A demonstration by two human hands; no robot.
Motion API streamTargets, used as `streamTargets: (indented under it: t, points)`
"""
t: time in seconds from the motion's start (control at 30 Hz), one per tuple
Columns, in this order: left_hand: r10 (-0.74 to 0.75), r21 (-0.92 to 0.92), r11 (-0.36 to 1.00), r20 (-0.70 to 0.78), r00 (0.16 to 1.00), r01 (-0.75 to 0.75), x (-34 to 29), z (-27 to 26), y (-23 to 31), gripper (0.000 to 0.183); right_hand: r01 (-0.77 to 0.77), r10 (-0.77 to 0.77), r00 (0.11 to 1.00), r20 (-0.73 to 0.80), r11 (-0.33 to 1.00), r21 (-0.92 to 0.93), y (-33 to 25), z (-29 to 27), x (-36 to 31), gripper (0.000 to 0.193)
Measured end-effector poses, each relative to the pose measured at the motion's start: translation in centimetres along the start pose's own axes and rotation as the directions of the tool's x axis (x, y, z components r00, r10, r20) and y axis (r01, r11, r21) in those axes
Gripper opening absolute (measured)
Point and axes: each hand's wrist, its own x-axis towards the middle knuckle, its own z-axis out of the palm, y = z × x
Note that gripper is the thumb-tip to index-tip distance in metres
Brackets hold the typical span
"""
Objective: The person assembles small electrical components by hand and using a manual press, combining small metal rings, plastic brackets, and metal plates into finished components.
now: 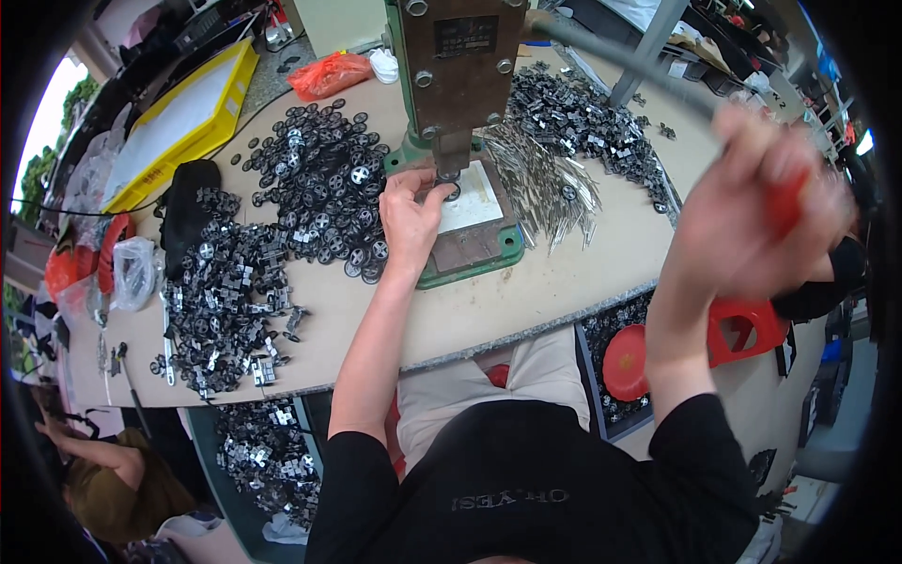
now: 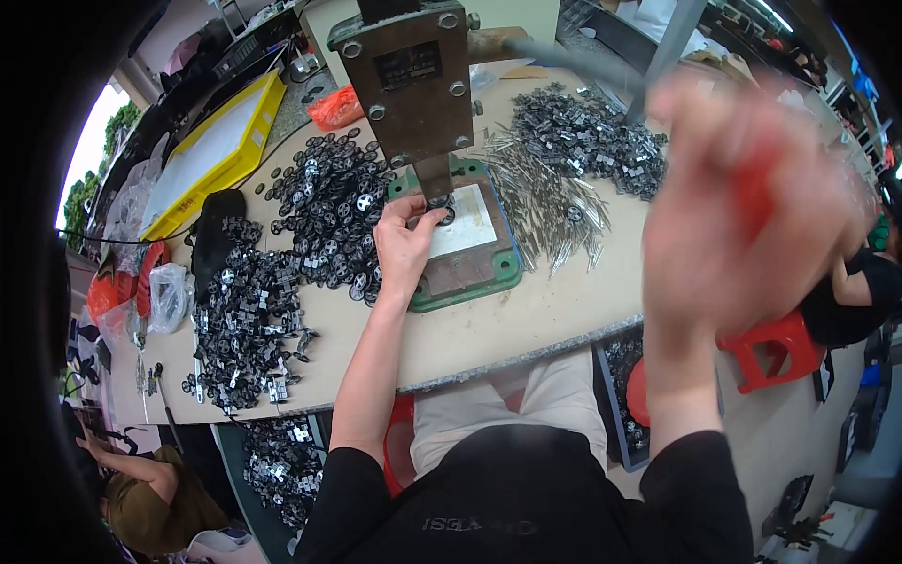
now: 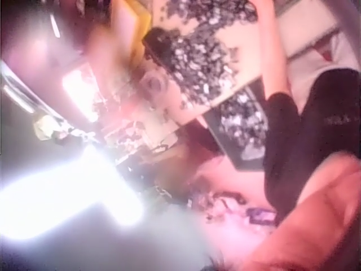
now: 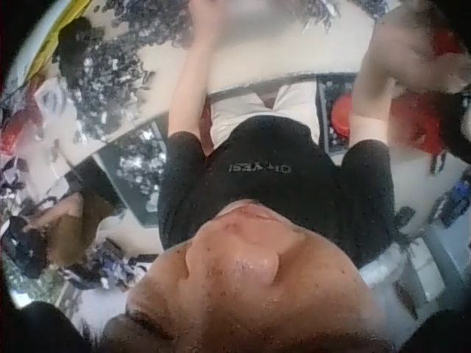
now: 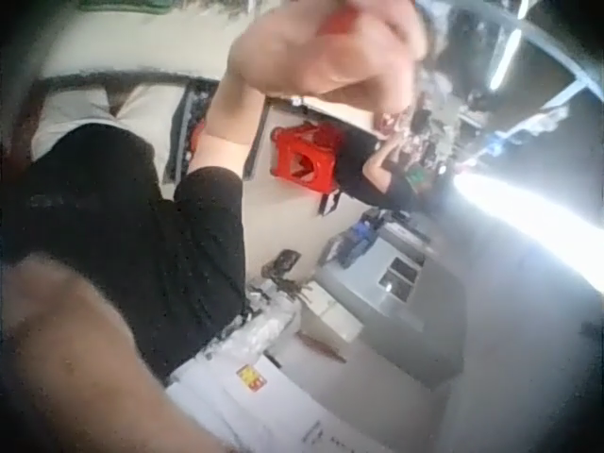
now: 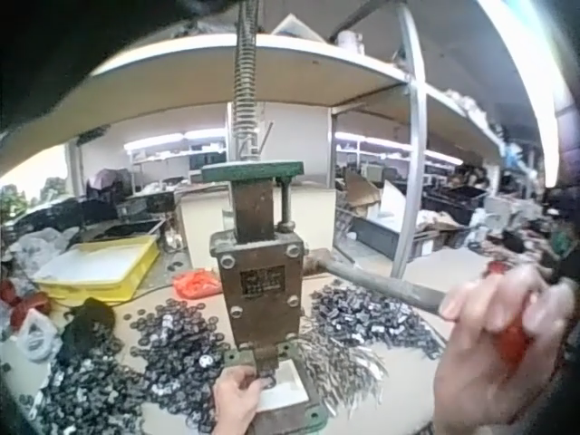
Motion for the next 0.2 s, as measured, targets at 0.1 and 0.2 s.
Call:
streamTargets:
  t: [0.1, 0.2]
  points:
    - [0.127, -0.131, 0.985, 0.101, 0.987, -0.113, -1.1, 3.2, 2.9, 0.023, 0.155, -0.131, 0.981, 0.142, 0.972, -0.174, -5.6, -4.7, -1.0, 0.014]
    - [0.064, -0.274, 0.962, 0.18, 0.982, -0.013, -1.7, 3.1, 2.2, 0.026, 0.196, -0.159, 0.98, 0.119, 0.854, -0.481, -6.9, 0.7, 3.5, 0.026]
